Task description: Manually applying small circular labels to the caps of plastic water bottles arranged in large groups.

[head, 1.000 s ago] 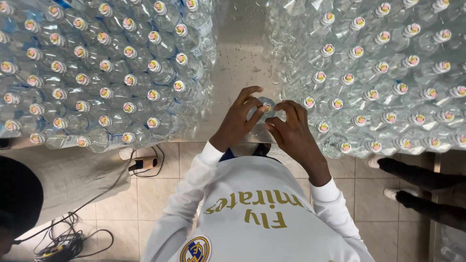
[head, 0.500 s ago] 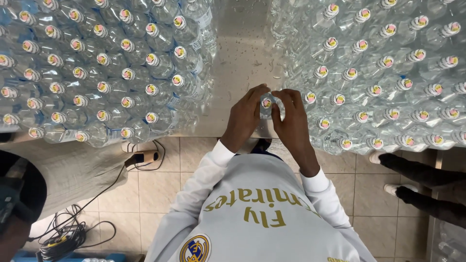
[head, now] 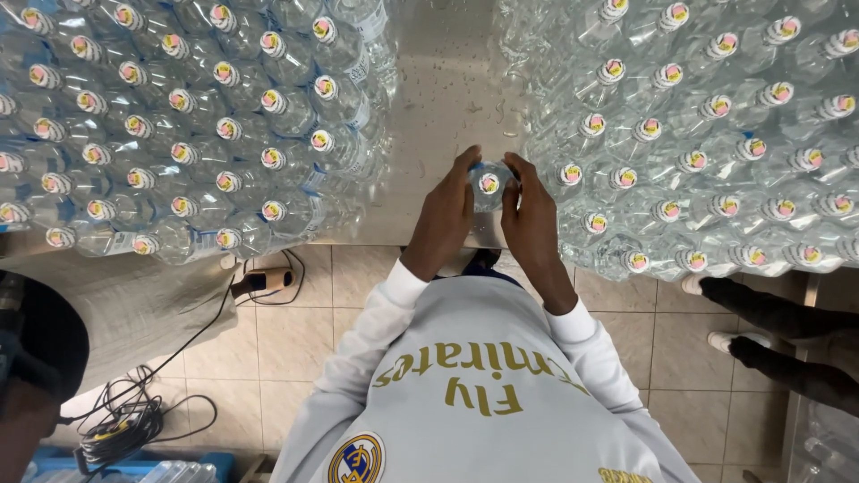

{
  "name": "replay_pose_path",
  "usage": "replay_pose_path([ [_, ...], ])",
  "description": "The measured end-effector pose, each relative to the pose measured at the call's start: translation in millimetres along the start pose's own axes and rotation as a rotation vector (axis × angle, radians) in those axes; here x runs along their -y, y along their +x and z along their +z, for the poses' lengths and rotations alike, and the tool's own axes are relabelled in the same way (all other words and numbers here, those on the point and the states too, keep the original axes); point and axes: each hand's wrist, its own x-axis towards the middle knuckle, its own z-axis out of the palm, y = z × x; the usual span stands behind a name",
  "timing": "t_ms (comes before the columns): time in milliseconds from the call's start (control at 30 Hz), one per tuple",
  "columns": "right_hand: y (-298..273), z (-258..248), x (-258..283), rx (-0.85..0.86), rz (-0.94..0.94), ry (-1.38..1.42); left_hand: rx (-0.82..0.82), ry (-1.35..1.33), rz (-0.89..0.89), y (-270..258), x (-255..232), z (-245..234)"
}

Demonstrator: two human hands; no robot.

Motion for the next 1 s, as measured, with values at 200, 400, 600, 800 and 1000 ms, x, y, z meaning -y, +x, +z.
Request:
replay_pose_path([
  [200,-3,7,-6,0.052,0.026,-0.063,0.024,0.174,0.029,10,37,14],
  [400,-6,6,0,0.103,0.088,0.017,0.034,-0.094,-0.092,-5,26,5],
  [600,-13,7,0,0.095,0.157,0.212,-0.040,-0.319,-0.134,-14,31,15],
  [800,-19,21,-17,-0.005,0.107,0.273,-0.104,-0.423,-0.098,-18,52,32],
  [1000,-20,20,-15,0.010,0.102,0.306,-0.140,-0.404,-0.042,-23,55,35],
])
